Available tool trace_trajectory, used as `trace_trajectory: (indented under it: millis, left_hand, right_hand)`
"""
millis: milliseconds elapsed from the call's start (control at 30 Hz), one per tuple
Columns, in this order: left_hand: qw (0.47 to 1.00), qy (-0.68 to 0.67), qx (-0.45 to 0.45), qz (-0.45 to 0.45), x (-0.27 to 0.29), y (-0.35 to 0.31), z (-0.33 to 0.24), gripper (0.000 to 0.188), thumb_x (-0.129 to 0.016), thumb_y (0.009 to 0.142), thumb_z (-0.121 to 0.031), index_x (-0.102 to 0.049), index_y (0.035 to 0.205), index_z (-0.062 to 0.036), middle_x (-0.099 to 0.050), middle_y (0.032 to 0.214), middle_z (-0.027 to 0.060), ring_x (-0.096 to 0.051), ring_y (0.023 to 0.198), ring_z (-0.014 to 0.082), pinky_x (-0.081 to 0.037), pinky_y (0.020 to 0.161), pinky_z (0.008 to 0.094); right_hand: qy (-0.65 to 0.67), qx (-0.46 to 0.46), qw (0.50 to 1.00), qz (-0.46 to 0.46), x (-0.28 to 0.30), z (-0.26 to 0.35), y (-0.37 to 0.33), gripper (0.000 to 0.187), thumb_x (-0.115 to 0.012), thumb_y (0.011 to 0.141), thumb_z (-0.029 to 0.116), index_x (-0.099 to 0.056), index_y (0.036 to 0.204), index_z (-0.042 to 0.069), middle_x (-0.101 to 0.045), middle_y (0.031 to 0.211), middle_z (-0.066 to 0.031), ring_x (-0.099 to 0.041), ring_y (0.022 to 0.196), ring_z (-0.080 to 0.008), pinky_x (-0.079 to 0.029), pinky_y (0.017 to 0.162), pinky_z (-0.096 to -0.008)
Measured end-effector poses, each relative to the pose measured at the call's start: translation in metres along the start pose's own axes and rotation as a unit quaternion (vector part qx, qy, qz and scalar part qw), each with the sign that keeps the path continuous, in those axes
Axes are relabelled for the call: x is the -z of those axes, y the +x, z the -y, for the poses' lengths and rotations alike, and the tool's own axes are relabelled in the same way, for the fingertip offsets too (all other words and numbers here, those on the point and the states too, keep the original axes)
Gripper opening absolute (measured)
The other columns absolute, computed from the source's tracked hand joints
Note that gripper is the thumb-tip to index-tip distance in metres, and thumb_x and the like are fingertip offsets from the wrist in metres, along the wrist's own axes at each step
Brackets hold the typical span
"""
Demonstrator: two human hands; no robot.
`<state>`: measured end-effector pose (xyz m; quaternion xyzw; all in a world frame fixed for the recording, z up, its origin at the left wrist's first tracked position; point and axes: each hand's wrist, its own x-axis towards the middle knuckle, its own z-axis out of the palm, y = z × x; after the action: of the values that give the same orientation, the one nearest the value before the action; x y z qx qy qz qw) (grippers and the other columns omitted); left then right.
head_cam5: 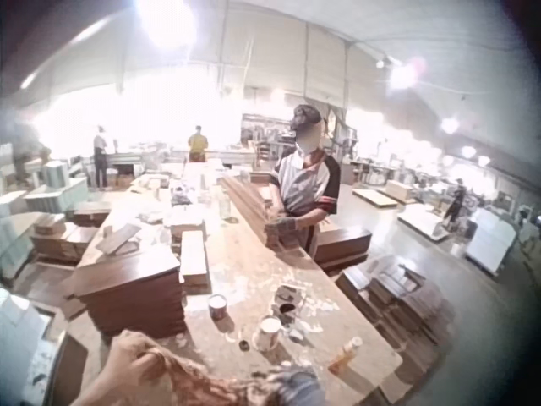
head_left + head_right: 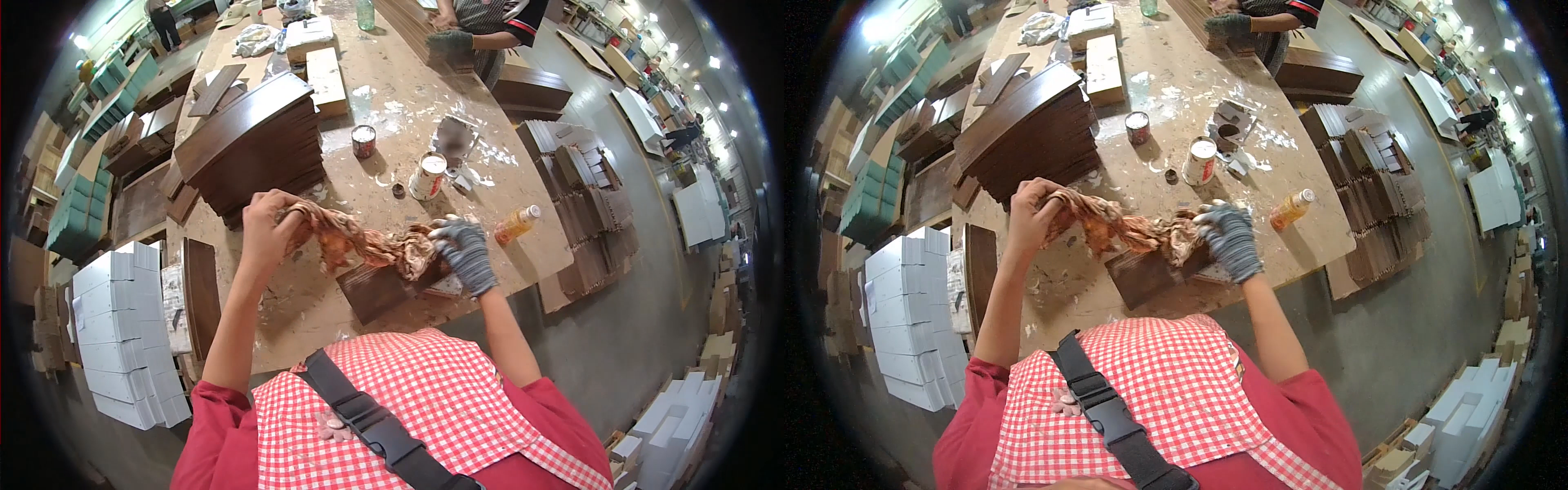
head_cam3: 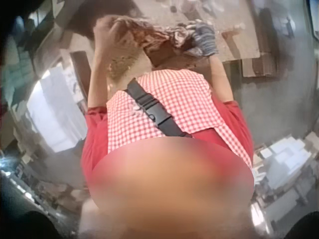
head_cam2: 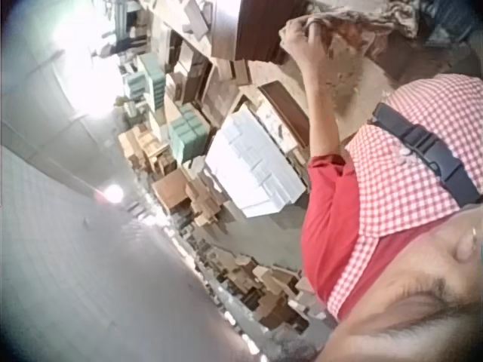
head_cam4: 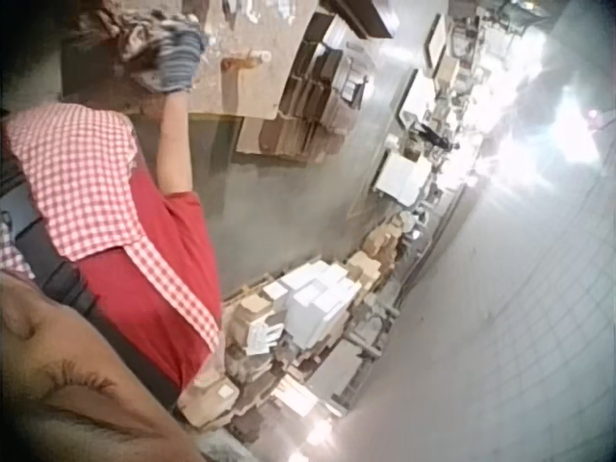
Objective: The person stains and polishes wooden boards by wiping their surfaces and edges with a cloth.
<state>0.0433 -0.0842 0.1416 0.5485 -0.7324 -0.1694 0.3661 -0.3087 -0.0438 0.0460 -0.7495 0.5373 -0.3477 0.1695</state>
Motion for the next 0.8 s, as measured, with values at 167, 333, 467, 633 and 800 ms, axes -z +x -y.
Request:
trace_trajectory:
  millis: [167, 333, 467, 633, 800]
  left_hand:
    - [0.994, -0.055, 0.089, -0.016, 0.018, -0.01, 0.03, 0.013, -0.06, 0.077, -0.009, -0.068, 0.085, -0.0031, -0.064, 0.085, 0.008, -0.053, 0.088, 0.02, -0.045, 0.077, 0.0332]
    - [0.941, -0.308, 0.115, 0.076, 0.005, 0.0, 0.012, 0.013, -0.053, 0.089, -0.008, -0.059, 0.092, 0.0032, -0.06, 0.079, 0.002, -0.054, 0.071, 0.0071, -0.045, 0.064, 0.0222]
    - [0.903, -0.407, 0.13, 0.047, 0.019, 0.021, 0.011, 0.015, -0.051, 0.094, -0.01, -0.058, 0.09, 0.0025, -0.062, 0.08, 0.0018, -0.056, 0.07, 0.0063, -0.048, 0.063, 0.022]
    - [0.902, -0.368, 0.213, -0.07, 0.066, 0.01, 0.07, 0.02, -0.052, 0.092, -0.016, -0.061, 0.082, -0.0026, -0.061, 0.074, -0.0009, -0.055, 0.064, 0.0063, -0.046, 0.059, 0.0218]
    - [0.914, -0.306, 0.262, -0.043, 0.064, -0.01, 0.109, 0.022, -0.054, 0.091, -0.019, -0.062, 0.082, -0.0012, -0.063, 0.076, 0.0019, -0.058, 0.066, 0.0077, -0.046, 0.06, 0.0222]
  right_hand:
    - [0.209, -0.172, 0.962, -0.032, 0.027, -0.01, 0.003, 0.032, -0.07, 0.079, 0.014, -0.063, 0.109, 0.008, -0.064, 0.108, -0.0105, -0.059, 0.102, -0.0231, -0.046, 0.092, -0.0371]
    - [-0.063, 0.101, 0.989, 0.091, -0.005, 0.075, 0.029, 0.053, -0.074, 0.075, 0.033, -0.057, 0.122, 0.013, -0.059, 0.12, -0.0098, -0.053, 0.113, -0.0269, -0.038, 0.1, -0.0402]
    - [-0.108, 0.052, 0.972, 0.201, -0.063, 0.054, 0.023, 0.038, -0.067, 0.08, 0.027, -0.061, 0.114, 0.01, -0.063, 0.109, -0.0112, -0.059, 0.101, -0.0259, -0.041, 0.095, -0.0403]
    - [0.308, -0.216, 0.922, 0.093, -0.06, 0.05, 0.043, 0.018, -0.057, 0.085, 0.009, -0.065, 0.101, 0.003, -0.065, 0.099, -0.0101, -0.062, 0.092, -0.0198, -0.048, 0.084, -0.034]
    - [0.772, -0.228, 0.579, 0.129, -0.058, -0.083, 0.061, 0.028, -0.041, 0.094, 0.007, -0.053, 0.118, 0.001, -0.059, 0.115, -0.0103, -0.06, 0.099, -0.0249, -0.05, 0.089, -0.0353]
